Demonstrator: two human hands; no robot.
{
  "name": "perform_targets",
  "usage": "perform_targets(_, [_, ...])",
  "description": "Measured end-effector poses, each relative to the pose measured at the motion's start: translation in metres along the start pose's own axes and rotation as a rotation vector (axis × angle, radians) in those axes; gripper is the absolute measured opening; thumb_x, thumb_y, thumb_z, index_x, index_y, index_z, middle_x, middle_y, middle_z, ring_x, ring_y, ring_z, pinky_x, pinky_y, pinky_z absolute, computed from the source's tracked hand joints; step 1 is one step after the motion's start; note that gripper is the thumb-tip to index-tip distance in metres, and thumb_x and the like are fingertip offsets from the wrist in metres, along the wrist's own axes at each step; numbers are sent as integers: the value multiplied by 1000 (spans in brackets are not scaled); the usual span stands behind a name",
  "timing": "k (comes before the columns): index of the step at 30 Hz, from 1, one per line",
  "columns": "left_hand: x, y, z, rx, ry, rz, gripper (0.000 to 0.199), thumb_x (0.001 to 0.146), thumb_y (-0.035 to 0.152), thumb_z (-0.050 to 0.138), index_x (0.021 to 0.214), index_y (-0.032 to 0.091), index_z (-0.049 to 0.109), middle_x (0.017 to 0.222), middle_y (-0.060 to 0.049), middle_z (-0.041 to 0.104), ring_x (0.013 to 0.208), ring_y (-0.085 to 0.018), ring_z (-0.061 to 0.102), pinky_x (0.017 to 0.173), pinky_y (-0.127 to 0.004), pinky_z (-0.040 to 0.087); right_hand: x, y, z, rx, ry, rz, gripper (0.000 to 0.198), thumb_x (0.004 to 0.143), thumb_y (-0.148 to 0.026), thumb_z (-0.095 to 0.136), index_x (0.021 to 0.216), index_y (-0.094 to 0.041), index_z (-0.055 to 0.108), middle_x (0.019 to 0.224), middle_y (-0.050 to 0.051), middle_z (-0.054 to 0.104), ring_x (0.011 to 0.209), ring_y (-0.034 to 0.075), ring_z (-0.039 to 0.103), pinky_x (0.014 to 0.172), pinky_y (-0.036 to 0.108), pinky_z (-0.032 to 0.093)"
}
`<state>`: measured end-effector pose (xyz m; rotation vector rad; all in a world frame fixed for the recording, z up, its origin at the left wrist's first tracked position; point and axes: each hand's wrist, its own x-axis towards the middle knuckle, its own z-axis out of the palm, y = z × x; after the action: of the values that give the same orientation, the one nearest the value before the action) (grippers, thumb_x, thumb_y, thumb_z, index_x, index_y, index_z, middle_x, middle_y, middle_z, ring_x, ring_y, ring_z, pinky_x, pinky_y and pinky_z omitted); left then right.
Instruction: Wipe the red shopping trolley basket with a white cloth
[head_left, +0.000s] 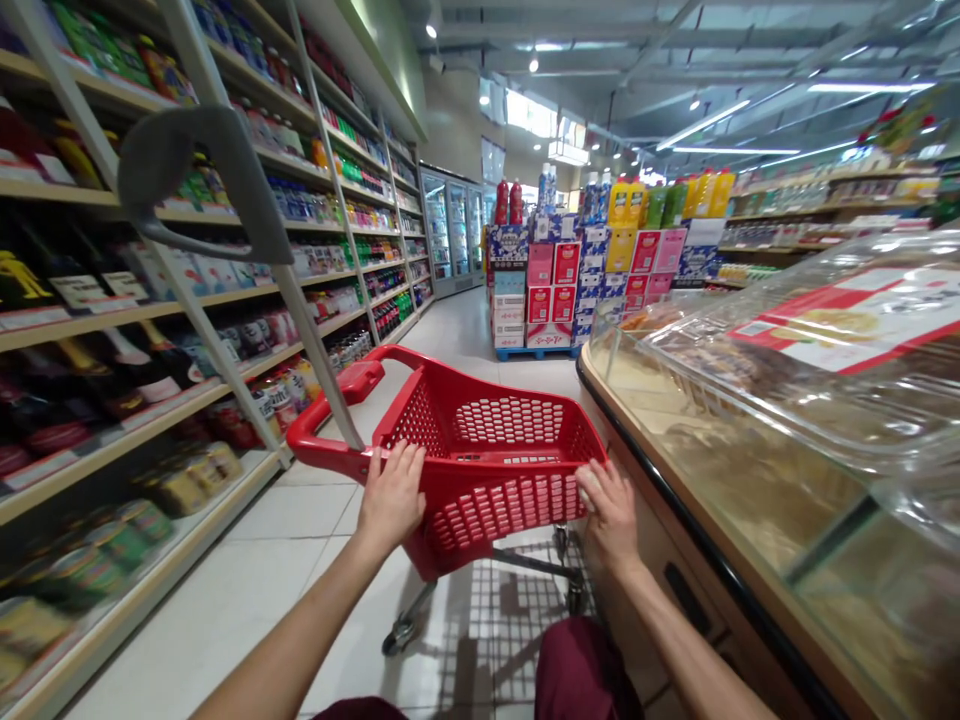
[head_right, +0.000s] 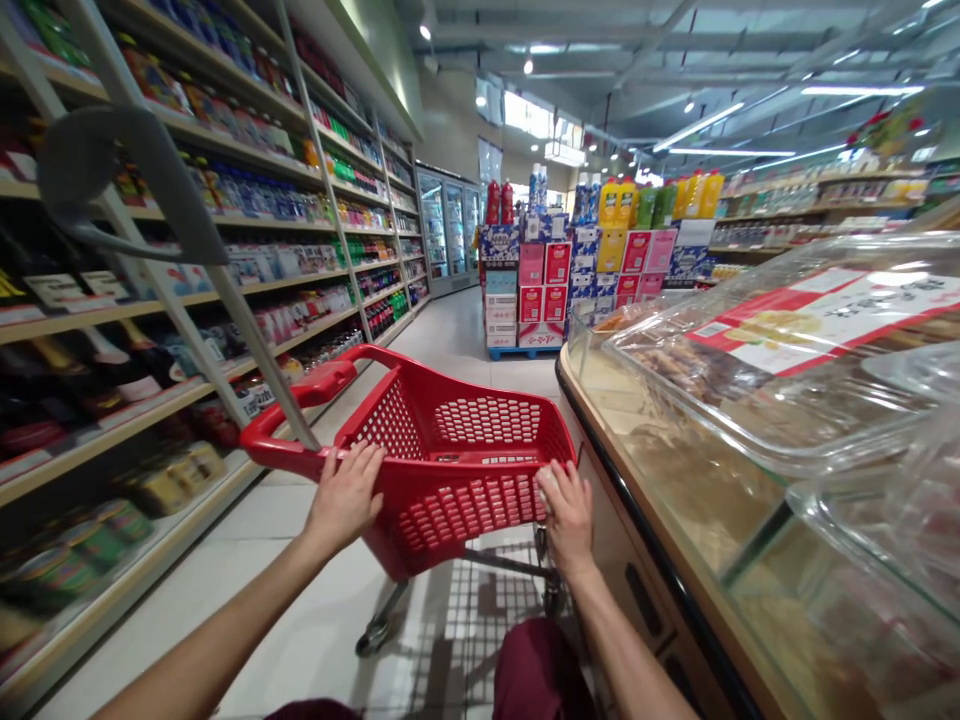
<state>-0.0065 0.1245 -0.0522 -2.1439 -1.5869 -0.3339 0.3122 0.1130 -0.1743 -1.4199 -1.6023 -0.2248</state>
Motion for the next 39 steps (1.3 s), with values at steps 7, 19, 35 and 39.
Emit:
perform_targets(7, [-2,0,-7,-2,-14,8,53,68,19,44,121,11,44,129,-10,44,124,-23,29,106,-43,11,-25,8,18,-2,-212,-185,28,83,-22,40,97,-25,65,106,5,62,106,20,53,83,36,48])
perform_targets(19, [-9,1,-6,20,-45,5,59,67,23,45,125,11,39,133,-9,38,126,-23,26,106,-44,12,-20,-32,26,82,-203,-372,30,84,-16,40,102,-25,62,109,6,60,111,19,48,86,36,46])
perform_targets(35, [-19,-31,-18,59,-8,-26,55,68,18,42,123,11,41,131,-11,41,123,-25,31,101,-46,19,0,-94,40,139,-122,-512,25,85,-18,42,102,-23,61,115,6,57,120,20,37,94,41,39])
perform_targets(39, [-22,-29,-18,33,12,-37,57,67,20,44,124,10,40,132,-11,39,125,-25,28,102,-44,20,4,-102,46,110,-114,-556,26,86,-18,40,97,-23,63,112,6,59,118,21,40,92,43,40])
